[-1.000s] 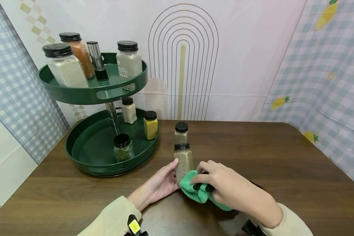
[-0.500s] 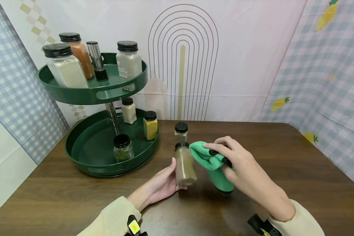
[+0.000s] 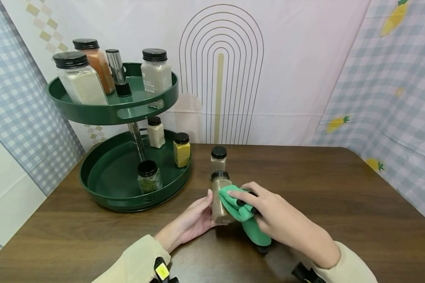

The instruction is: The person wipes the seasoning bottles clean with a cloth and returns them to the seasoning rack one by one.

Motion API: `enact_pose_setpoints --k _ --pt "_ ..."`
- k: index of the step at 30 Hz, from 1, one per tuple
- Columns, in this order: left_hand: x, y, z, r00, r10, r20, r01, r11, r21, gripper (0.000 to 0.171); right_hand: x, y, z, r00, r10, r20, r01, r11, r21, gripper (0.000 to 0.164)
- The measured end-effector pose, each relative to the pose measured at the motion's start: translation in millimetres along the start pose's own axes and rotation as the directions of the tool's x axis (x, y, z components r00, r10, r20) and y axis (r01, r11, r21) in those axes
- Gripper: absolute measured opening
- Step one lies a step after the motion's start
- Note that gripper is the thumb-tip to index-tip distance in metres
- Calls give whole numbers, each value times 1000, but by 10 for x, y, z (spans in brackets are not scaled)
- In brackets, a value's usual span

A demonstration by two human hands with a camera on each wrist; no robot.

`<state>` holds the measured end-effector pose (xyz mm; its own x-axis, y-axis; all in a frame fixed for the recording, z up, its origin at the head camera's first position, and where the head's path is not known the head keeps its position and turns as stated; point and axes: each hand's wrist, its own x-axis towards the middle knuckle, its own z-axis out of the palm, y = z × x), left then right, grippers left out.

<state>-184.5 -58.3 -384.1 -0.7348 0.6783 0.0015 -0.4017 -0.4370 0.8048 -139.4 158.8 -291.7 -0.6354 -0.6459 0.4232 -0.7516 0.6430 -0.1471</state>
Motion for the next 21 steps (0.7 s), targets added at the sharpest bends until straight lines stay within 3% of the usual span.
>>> enact_pose_setpoints --k 5,10,13,18,21 --pt "-3 5 -10 1000 12 -23 -12 1000 10 73 -8 12 -89 995 -32 91 28 999 44 60" --pt "-5 23 -13 998 25 -61 -26 999 -19 69 -46 54 -289 976 -11 217 -7 997 83 63" --pt "1 42 -12 995 26 -98 -34 996 -81 62 -63 71 -344 984 -1 177 -7 999 44 65" --pt "11 53 -27 992 6 -124 -34 974 -224 36 -27 42 -248 1000 2 20 -2 1000 1 66" --pt "13 54 -31 990 -5 -139 -27 973 -228 25 -6 11 -149 999 -25 -32 25 1000 -15 72"
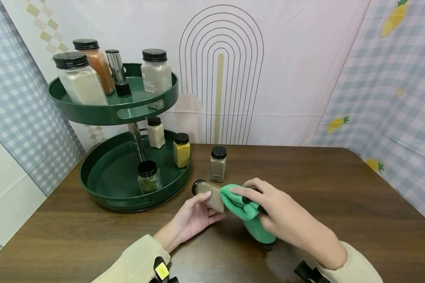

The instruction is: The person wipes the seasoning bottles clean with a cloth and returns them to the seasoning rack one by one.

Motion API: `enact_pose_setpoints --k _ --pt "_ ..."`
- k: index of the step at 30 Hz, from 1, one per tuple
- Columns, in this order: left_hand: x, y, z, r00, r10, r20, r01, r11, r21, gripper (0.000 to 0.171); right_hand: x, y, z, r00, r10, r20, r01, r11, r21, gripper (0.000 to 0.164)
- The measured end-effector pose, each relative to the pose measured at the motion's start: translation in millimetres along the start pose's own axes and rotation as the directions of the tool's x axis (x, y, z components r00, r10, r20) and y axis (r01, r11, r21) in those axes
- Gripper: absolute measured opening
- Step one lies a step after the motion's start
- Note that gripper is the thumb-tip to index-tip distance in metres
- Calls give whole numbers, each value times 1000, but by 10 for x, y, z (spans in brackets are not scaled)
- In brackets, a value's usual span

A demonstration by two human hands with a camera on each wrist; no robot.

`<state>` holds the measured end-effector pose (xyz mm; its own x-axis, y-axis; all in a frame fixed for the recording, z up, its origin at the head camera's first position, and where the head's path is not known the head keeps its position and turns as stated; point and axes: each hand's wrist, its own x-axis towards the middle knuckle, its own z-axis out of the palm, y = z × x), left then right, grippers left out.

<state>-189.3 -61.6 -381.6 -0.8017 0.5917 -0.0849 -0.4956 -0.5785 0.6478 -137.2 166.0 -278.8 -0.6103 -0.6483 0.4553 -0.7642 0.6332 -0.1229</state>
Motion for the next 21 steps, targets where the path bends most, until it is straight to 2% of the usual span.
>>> enact_pose_setpoints --k 2,5,10,15,18,21 --pt "1 2 -1 1000 -2 -20 2 1000 17 25 8 -14 55 1000 -18 -16 18 1000 -22 77" --pt "7 3 1 999 -5 -52 7 999 32 34 14 -24 110 1000 -24 -16 23 998 -59 80" --pt "25 1 13 997 -14 -73 17 999 52 51 27 -33 154 999 -7 39 12 994 -108 74" --pt "43 6 15 996 -6 -90 13 997 80 52 15 -46 142 997 39 71 -29 989 -144 70" --pt "37 6 11 995 -15 -102 23 996 87 51 6 -64 102 991 82 103 -56 971 -232 63" --pt "19 5 10 994 -28 -102 37 995 95 53 1 -79 25 985 129 113 -83 934 -346 53"
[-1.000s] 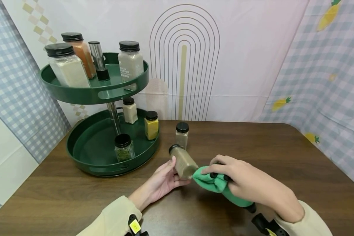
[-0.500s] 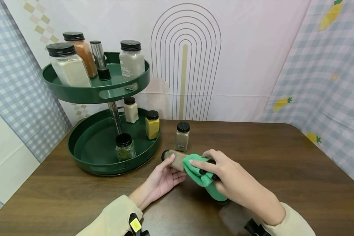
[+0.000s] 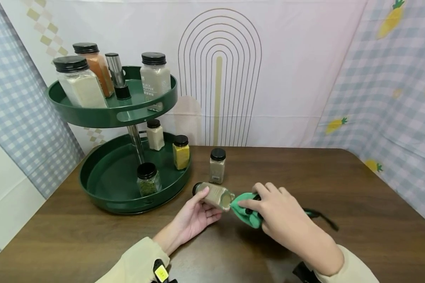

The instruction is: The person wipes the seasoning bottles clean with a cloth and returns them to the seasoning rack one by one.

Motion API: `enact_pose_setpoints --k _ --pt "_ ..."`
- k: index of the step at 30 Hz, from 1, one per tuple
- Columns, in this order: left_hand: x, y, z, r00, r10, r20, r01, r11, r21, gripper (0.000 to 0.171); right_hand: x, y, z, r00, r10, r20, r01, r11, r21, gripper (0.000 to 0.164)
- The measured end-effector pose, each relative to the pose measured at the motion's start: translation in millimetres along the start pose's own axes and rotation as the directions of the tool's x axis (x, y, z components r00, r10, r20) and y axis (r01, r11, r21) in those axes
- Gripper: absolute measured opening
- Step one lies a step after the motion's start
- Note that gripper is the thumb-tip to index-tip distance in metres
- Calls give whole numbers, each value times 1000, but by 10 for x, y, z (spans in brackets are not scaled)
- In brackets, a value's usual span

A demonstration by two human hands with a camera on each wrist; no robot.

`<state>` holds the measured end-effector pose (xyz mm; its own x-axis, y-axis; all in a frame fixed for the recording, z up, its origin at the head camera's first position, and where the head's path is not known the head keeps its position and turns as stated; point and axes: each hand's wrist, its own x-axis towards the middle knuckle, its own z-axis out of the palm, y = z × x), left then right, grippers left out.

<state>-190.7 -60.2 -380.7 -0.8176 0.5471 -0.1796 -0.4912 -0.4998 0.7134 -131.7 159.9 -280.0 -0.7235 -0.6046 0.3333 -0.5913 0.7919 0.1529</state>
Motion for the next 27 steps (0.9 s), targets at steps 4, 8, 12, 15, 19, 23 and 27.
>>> enact_pose_setpoints --k 4,8,12,15,19,23,27 --pt "-14 -10 -1 1000 -8 21 7 999 36 54 -2 31 -65 991 48 -123 -48 999 6 57" --pt "-10 -13 6 999 -8 35 5 996 86 52 26 25 -14 962 -5 -274 35 994 105 66" --pt "4 -16 13 1000 -5 28 2 994 113 50 49 -14 78 963 -77 -259 110 987 117 68" --pt "10 -22 19 1000 -8 23 5 992 125 50 46 -30 112 971 -98 -220 127 985 121 70" --pt "9 -29 19 1000 -8 19 5 991 131 49 44 -53 116 976 -122 -183 144 983 112 69" --pt "8 -27 10 1000 2 21 -4 991 132 47 50 -74 109 980 -128 -155 145 984 100 68" --pt "8 -26 -1 1000 0 20 -3 992 126 45 50 -68 115 977 -145 -155 160 983 89 68"
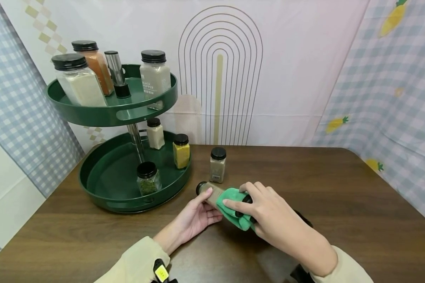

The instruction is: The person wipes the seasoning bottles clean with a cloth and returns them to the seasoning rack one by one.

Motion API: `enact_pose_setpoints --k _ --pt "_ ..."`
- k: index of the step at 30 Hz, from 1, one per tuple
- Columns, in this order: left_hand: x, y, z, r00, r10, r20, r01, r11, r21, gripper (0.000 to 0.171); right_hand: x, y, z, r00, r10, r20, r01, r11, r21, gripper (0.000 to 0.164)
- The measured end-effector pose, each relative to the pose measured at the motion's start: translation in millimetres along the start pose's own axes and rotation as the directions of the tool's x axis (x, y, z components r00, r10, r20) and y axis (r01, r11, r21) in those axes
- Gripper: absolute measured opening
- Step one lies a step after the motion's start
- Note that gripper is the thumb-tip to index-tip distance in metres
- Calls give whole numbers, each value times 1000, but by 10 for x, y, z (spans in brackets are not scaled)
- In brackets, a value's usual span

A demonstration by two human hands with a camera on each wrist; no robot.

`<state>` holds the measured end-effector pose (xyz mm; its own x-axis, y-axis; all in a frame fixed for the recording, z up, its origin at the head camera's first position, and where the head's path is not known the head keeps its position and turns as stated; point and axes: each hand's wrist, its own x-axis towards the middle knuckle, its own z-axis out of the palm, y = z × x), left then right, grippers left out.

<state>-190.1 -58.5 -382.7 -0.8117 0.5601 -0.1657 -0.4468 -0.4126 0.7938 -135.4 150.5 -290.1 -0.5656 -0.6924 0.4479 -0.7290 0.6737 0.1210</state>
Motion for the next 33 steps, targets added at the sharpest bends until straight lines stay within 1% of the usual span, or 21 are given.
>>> enact_pose_setpoints --k 5,10,14,17,19,22,24,25,27,30,33 --pt "3 2 -4 1000 1 6 -1 1000 -16 49 4 5 6 999 -47 8 47 999 -13 71" --pt "7 -1 -9 1000 22 22 -20 997 -81 52 12 -18 52 995 -101 26 102 994 -25 71" --pt "14 1 -11 999 31 11 -29 991 -130 54 4 -18 92 993 -102 56 105 994 -40 69" --pt "14 5 -16 1000 27 5 -26 987 -156 56 -7 -10 107 993 -82 86 87 995 -52 68" --pt "9 7 -21 1000 18 -3 -18 986 -164 56 -21 -6 110 989 -66 131 74 995 -59 63" --pt "-2 6 -29 1000 7 -8 -8 986 -164 55 -41 -12 104 975 -47 219 62 996 -64 54" --pt "-6 7 -29 1000 0 -11 -2 987 -161 54 -51 -19 85 967 -40 252 56 997 -56 51" --pt "-5 7 -28 1000 1 -9 -2 987 -160 53 -54 -21 68 968 -40 247 53 997 -49 52" --pt "-2 13 -25 1000 3 -2 -3 986 -167 53 -55 -23 22 977 -39 208 46 999 -26 57" --pt "3 22 -22 1000 7 11 -5 984 -180 51 -42 -10 -50 995 -28 92 27 1000 7 65" --pt "1 29 -28 1000 6 23 -1 983 -183 48 -17 10 -75 999 1 -42 0 1000 29 66"
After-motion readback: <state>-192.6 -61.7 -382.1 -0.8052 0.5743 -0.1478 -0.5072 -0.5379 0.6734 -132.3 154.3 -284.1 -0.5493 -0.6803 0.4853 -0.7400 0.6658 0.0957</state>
